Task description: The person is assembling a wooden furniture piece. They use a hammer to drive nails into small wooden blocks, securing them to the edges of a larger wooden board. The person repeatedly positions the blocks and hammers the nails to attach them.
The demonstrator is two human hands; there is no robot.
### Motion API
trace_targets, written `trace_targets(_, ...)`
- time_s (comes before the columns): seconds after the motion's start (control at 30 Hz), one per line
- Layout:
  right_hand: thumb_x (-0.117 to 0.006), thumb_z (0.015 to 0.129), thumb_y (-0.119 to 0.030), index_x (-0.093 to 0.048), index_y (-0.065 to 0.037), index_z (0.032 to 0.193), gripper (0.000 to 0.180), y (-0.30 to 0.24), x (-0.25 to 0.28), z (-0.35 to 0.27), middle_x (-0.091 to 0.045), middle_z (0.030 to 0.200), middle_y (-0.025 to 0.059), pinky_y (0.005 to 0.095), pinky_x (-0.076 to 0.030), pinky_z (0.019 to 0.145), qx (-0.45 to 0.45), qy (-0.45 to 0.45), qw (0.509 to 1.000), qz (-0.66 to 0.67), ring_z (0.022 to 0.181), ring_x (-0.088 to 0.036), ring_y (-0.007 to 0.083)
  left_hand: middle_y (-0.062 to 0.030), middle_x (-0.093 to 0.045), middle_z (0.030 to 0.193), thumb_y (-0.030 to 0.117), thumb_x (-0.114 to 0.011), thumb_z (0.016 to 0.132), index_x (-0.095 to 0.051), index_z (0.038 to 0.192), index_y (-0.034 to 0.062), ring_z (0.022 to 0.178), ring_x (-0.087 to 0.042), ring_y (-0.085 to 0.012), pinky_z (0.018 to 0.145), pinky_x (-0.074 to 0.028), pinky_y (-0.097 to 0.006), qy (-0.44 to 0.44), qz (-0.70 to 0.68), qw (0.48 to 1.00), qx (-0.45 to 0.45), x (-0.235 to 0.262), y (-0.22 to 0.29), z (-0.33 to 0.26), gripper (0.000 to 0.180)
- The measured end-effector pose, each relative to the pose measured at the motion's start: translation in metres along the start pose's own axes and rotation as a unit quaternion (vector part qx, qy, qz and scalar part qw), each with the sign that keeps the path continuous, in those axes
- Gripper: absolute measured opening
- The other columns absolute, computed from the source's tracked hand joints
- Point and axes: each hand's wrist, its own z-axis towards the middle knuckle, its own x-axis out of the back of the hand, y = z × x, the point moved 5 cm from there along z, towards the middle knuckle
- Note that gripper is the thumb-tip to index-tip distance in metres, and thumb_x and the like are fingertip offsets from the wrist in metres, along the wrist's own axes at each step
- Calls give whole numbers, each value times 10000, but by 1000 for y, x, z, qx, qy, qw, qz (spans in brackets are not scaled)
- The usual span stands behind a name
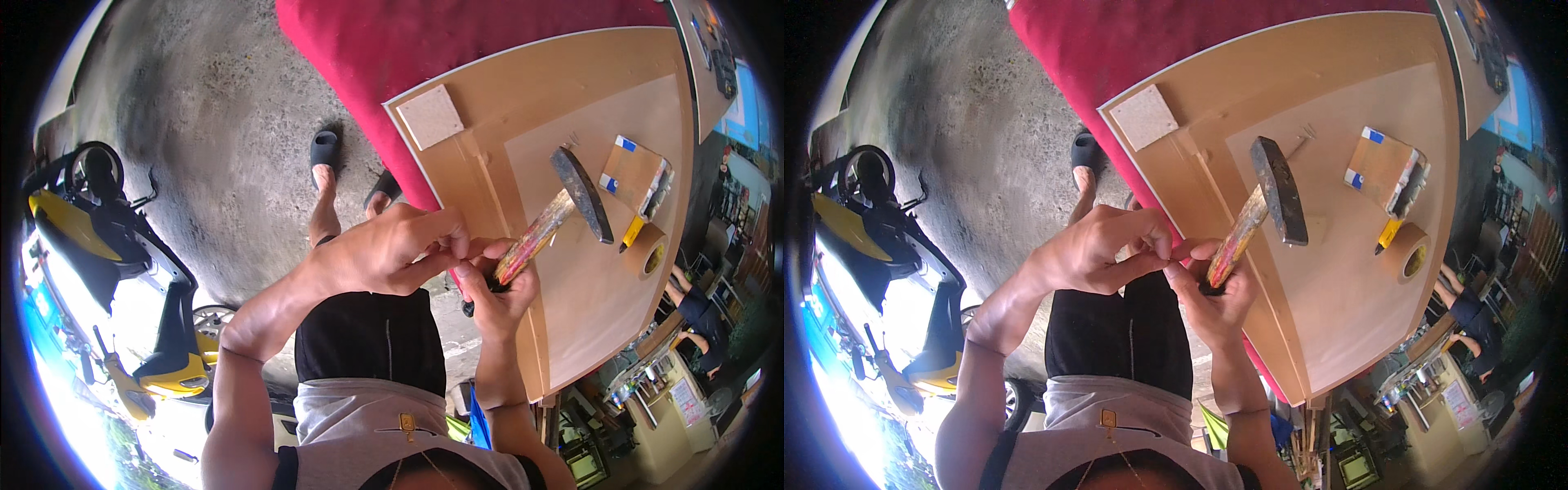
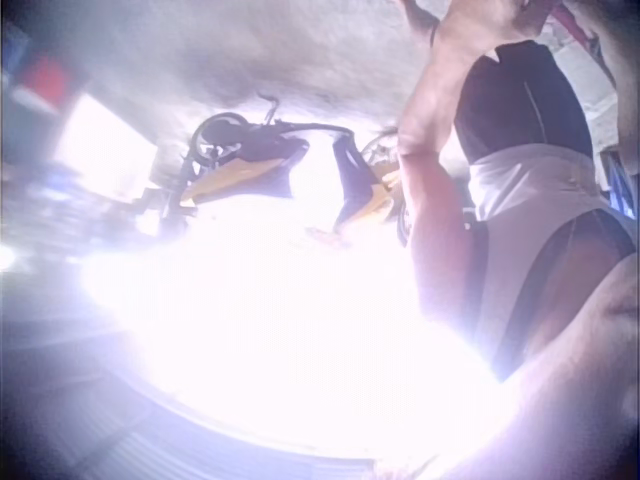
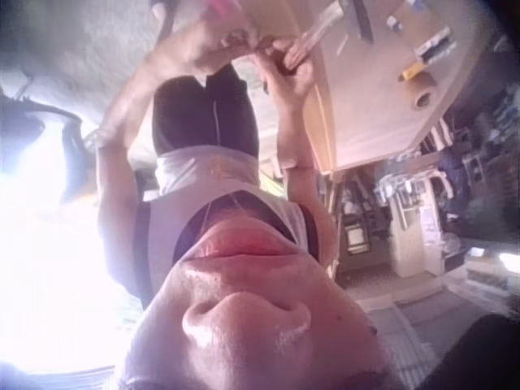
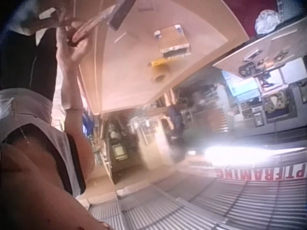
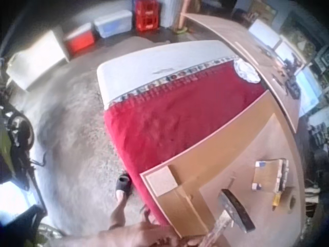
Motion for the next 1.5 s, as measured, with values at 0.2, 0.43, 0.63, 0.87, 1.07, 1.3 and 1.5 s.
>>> trace_targets(0.2, -645, 770, 129, -496, -57, 952, 299, 13, -8, 0, -625, 846, 103, 205, -399, 473, -52, 16, 996, 72, 547, -502, 58, -96, -668, 850, -29, -711, 802, -627, 952, -19, 755, -647, -175, 685, -501, -283, 37, -197, 974, 105, 4, -16, -15, 172)
trace_targets(0.43, -617, 777, 141, -437, -93, 1022, 384, 8, -16, 16, -616, 837, 128, 202, -362, 433, -117, -41, 977, 175, 502, -478, 65, -22, -676, 838, 112, -766, 787, -729, 911, 70, 857, -629, -118, 993, -238, -331, 246, -212, 946, -2, -19, -44, -35, 136)
trace_targets(0.63, -640, 807, 97, -468, -73, 1033, 331, 9, -13, 22, -614, 833, 95, 193, -364, 442, -119, 7, 986, 119, 517, -479, 54, -6, -600, 857, 131, -764, 768, -705, 816, 109, 885, -494, -172, 833, -338, -331, 345, 30, 935, -71, 16, -40, -19, 80)
trace_targets(0.87, -633, 903, -65, -551, 9, 1012, 155, 11, 6, 5, -534, 687, 5, 197, -353, 444, -97, 31, 994, -33, 494, -447, 41, 6, -494, 818, 191, -804, 689, -732, 834, 144, 822, -452, -180, 783, -338, -332, 412, 302, 854, -98, 56, -48, 3, 169)
trace_targets(1.07, -621, 915, -78, -587, 22, 1026, 153, 13, 16, -1, -534, 660, -1, 196, -362, 443, -82, 29, 992, -92, 503, -460, 38, 5, -445, 812, 189, -821, 660, -752, 840, 149, 817, -420, -169, 760, -353, -318, 409, 296, 857, -100, 58, -58, 4, 197)
trace_targets(1.3, -644, 917, -160, -598, 23, 1055, 234, 8, 22, -2, -542, 690, 2, 203, -394, 510, -8, -19, 990, -139, 554, -472, 49, 8, -393, 824, 128, -833, 643, -763, 851, 115, 815, -390, -152, 765, -357, -276, 415, 260, 867, -92, 58, -63, 4, 220)
trace_targets(1.5, -620, 926, -173, -561, 42, 1166, 327, 14, 19, -1, -596, 770, 90, 279, -461, 579, -50, -50, 950, -304, 617, -575, 156, 18, -331, 781, 267, -829, 652, -772, 860, 200, 782, -355, -163, 748, -291, -313, 422, 243, 868, -99, 58, -68, 5, 226)
